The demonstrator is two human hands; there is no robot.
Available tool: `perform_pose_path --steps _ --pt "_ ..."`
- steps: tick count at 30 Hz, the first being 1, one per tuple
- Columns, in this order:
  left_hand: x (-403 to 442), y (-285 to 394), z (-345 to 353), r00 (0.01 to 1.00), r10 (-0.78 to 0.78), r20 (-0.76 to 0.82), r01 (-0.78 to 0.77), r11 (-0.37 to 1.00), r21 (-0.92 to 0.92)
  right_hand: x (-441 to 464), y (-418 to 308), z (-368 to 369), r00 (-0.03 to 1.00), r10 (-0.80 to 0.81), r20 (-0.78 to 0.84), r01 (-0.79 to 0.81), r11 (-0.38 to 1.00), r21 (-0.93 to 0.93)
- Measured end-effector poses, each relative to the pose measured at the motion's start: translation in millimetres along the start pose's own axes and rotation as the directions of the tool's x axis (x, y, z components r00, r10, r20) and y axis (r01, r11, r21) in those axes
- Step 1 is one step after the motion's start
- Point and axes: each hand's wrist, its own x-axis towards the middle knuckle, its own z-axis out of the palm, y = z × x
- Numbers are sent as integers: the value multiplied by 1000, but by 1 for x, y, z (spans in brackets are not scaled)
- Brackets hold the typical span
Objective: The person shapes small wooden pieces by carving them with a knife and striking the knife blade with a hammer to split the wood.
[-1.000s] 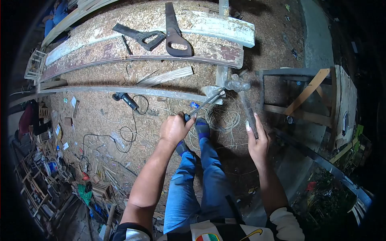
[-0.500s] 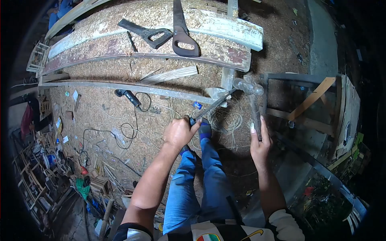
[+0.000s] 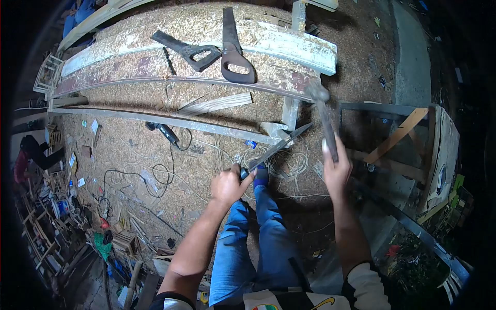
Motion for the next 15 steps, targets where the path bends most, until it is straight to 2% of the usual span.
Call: perform_pose_path --steps 2,6,9,11,12,14,15 --pt "-2 -7 13 999 -7 -35 6 1000 -22 47 -6 6 983 -169 -71 166 985 -51" --pt "-9 -12 24 998 16 -53 -20 997 -79 131 8 42 959 -271 -87 255 953 -161" --pt "-14 -14 34 997 -1 -72 -7 994 -105 179 8 60 967 -256 -19 245 944 -221" --pt "-18 -16 40 993 48 -105 -60 991 -117 203 21 75 945 -321 60 322 888 -327" --pt "-19 -17 43 994 47 -101 -59 991 -118 211 28 80 946 -318 62 320 889 -328" --pt "-22 -20 48 986 100 -133 -115 987 -112 220 42 88 919 -342 195 392 848 -358" --pt "-24 -20 51 987 93 -133 -109 987 -115 221 52 91 917 -344 202 396 847 -356"
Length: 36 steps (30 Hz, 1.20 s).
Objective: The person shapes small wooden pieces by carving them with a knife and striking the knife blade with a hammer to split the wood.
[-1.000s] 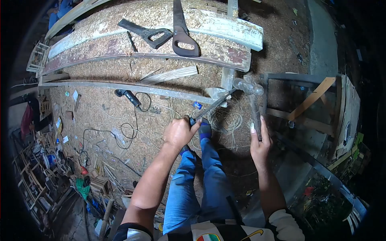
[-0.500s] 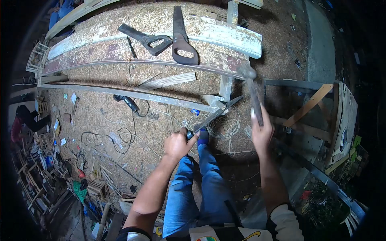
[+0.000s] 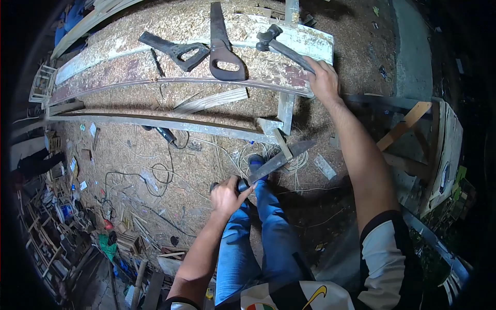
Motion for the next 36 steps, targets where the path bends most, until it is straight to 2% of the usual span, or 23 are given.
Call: perform_pose_path --steps 2,6,8,9,10,11,12,14,15,17,18,19,20,21,25,27,28,29,30,32,34,35,36 --pt "-3 1 4 999 -28 33 27 999 43 -2 12 10 994 -85 -62 89 993 76" --pt "-7 10 8 988 -140 71 137 990 37 -17 4 0 999 -37 19 35 996 77" --pt "-8 13 14 983 -181 33 184 980 -80 -30 -4 -14 982 38 -186 -9 987 158" --pt "-7 16 13 982 -184 33 186 979 -80 -42 -14 -28 970 170 -176 -109 944 311" --pt "-6 19 11 962 -263 68 272 942 -196 -64 -15 -25 923 372 -96 -255 781 570" --pt "-4 22 10 935 -336 113 354 884 -305 -89 -24 -24 892 440 -105 -233 646 726" --pt "-3 26 9 936 -335 111 353 886 -302 -117 -28 -14 883 436 -171 -211 696 686" --pt "-2 31 8 926 -368 88 368 823 -432 -168 -57 -11 891 451 -62 -302 688 660" --pt "-3 31 8 925 -369 87 369 825 -428 -189 -74 -7 899 438 23 -322 623 713" --pt "-5 32 9 933 -329 145 360 866 -348 -222 -121 -2 779 517 355 -557 308 771" --pt "-10 24 18 933 -327 147 358 868 -343 -225 -147 -9 745 475 469 -628 261 733" --pt "-18 11 35 915 -354 192 403 794 -455 -236 -168 -4 699 438 566 -679 156 718" --pt "-24 5 45 897 -372 240 441 704 -557 -257 -183 15 766 384 516 -600 137 788" --pt "-25 9 43 921 -323 216 388 792 -470 -267 -197 16 713 361 601 -684 171 709" --pt "-38 31 59 953 -288 95 288 762 -579 -294 -230 21 770 463 439 -626 411 663" --pt "-44 28 67 962 -217 166 274 779 -564 -308 -221 27 651 463 602 -758 346 553" --pt "-43 30 66 961 -175 213 265 803 -534 -315 -221 32 696 489 525 -702 312 640" --pt "-42 35 67 982 -159 98 187 853 -487 -323 -219 36 704 525 478 -685 325 652" --pt "-35 38 59 982 -158 99 187 853 -488 -329 -216 38 709 559 430 -669 339 662" --pt "-22 39 47 834 -385 394 505 820 -268 -329 -211 27 686 584 433 -707 398 584" --pt "-17 35 53 860 -403 315 489 828 -275 -308 -203 -1 757 502 418 -645 473 601" --pt "-10 38 47 856 -408 318 510 769 -385 -300 -200 -14 725 485 489 -688 466 557" --pt "-5 39 43 852 -413 323 523 699 -488 -296 -196 -19 793 458 403 -608 550 572"
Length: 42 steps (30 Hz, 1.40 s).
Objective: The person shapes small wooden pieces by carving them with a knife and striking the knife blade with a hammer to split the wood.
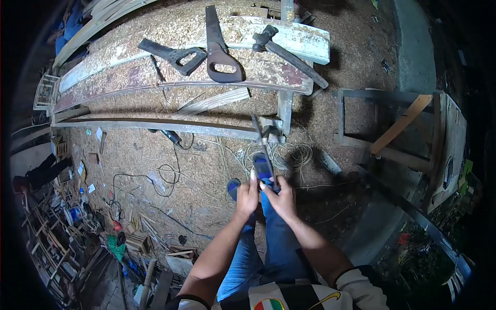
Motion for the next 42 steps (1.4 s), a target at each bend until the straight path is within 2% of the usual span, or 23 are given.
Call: perform_pose_path --steps 4,6,7,8,10,12,13,14,16,18,19,24,26,28,30,32,33,35,36,37,38,40,42 --pt "27 -11 -12 991 129 -46 -131 990 -53 12 -4 -25 994 5 -107 -14 997 -79" --pt "34 -7 -20 998 55 -37 -57 997 -49 18 -16 -45 994 36 -102 -53 985 -167" --pt "37 -11 -20 998 54 -26 -55 997 -48 21 -25 -52 990 -55 -128 29 980 -198" --pt "40 -15 -20 999 53 -14 -53 997 -46 21 -37 -67 996 54 -70 -66 984 -166" --pt "40 -24 -18 998 65 -19 -66 996 -57 12 -51 -90 994 101 -50 -108 976 -187" --pt "35 -31 -17 1000 7 -8 -7 996 -84 -3 -66 -108 994 -22 -106 15 998 -62" --pt "32 -37 -17 1000 0 -7 0 997 -81 -10 -65 -116 996 24 -85 -24 1000 -7" --pt "28 -43 -16 1000 6 -10 -7 996 -84 -13 -69 -121 996 60 -68 -63 997 -36" --pt "26 -53 -18 1000 13 -16 -14 996 -85 -2 -62 -107 990 -104 -94 92 988 -126" --pt "19 -64 -19 999 -39 -14 38 996 -78 33 -19 -74 987 148 55 -107 886 -450" --pt "14 -57 -22 999 -46 -27 44 995 -88 41 12 -57 971 233 48 -183 859 -478" --pt "6 -62 -34 999 -15 -31 11 992 -129 42 4 -58 981 191 -15 -180 890 -420" --pt "16 -60 -31 997 39 -72 -45 996 -75 38 0 -63 997 33 -75 -60 920 -387" --pt "11 -30 -20 989 74 -129 -94 983 -157 36 -7 -64 997 9 -71 -35 928 -372" --pt "-2 35 -20 914 331 -235 -365 923 -120 31 -7 -60 997 -7 -72 -19 936 -350" --pt "0 76 -19 855 435 -284 -459 888 -20 33 -3 -51 996 -65 -62 38 932 -360" --pt "3 98 -22 858 425 -289 -471 875 -111 33 7 -50 998 -62 -24 46 902 -429" --pt "33 108 -27 979 90 -182 -152 919 -363 29 4 -48 991 -131 4 117 869 -480" --pt "38 118 -34 995 -60 -76 19 893 -450 26 2 -49 979 -202 32 187 827 -531" --pt "29 140 -43 977 -206 53 202 817 -539 25 -2 -51 983 -149 108 184 746 -640" --pt "39 134 -51 947 -230 224 319 749 -581 24 -4 -53 981 -158 114 194 748 -635" --pt "43 119 -65 914 -246 323 386 772 -504 23 -9 -53 928 -328 176 354 637 -684" --pt "35 105 -75 929 -201 312 347 770 -536 27 -9 -52 895 -408 178 412 606 -680"
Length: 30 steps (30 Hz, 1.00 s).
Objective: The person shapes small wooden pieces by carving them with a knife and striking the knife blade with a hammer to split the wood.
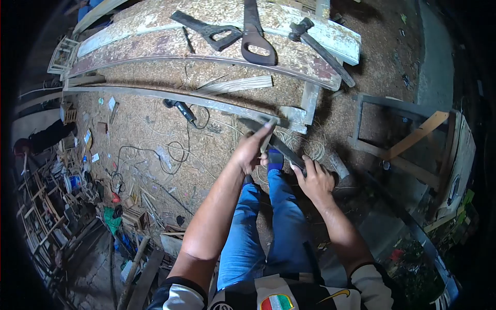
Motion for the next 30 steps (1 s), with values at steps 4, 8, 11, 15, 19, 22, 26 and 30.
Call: perform_pose_path --steps 4,8,11,15,19,22,26,30 --pt "-20 -23 -32 998 -57 -6 55 985 -162 18 -4 -3 989 -149 -21 148 988 -55" --pt "-39 -52 -71 991 14 132 24 959 -283 29 -27 3 966 -213 149 222 974 -48" --pt "-44 -90 -111 990 32 137 28 909 -416 27 -55 10 930 -263 258 270 963 10" --pt "-70 -129 -162 990 77 115 -1 835 -551 21 -101 24 842 -354 408 361 930 61" --pt "-99 -184 -223 992 103 68 -30 736 -677 0 -160 59 744 -429 513 459 885 75" --pt "-139 -230 -279 995 94 18 -50 665 -745 -22 -239 75 640 -429 637 522 851 48" --pt "-187 -314 -352 991 122 -55 -109 499 -860 -75 -339 109 504 -516 692 706 708 14" --pt "-247 -393 -413 969 194 -152 -211 330 -920 -138 -427 149 348 -731 587 905 424 -8"
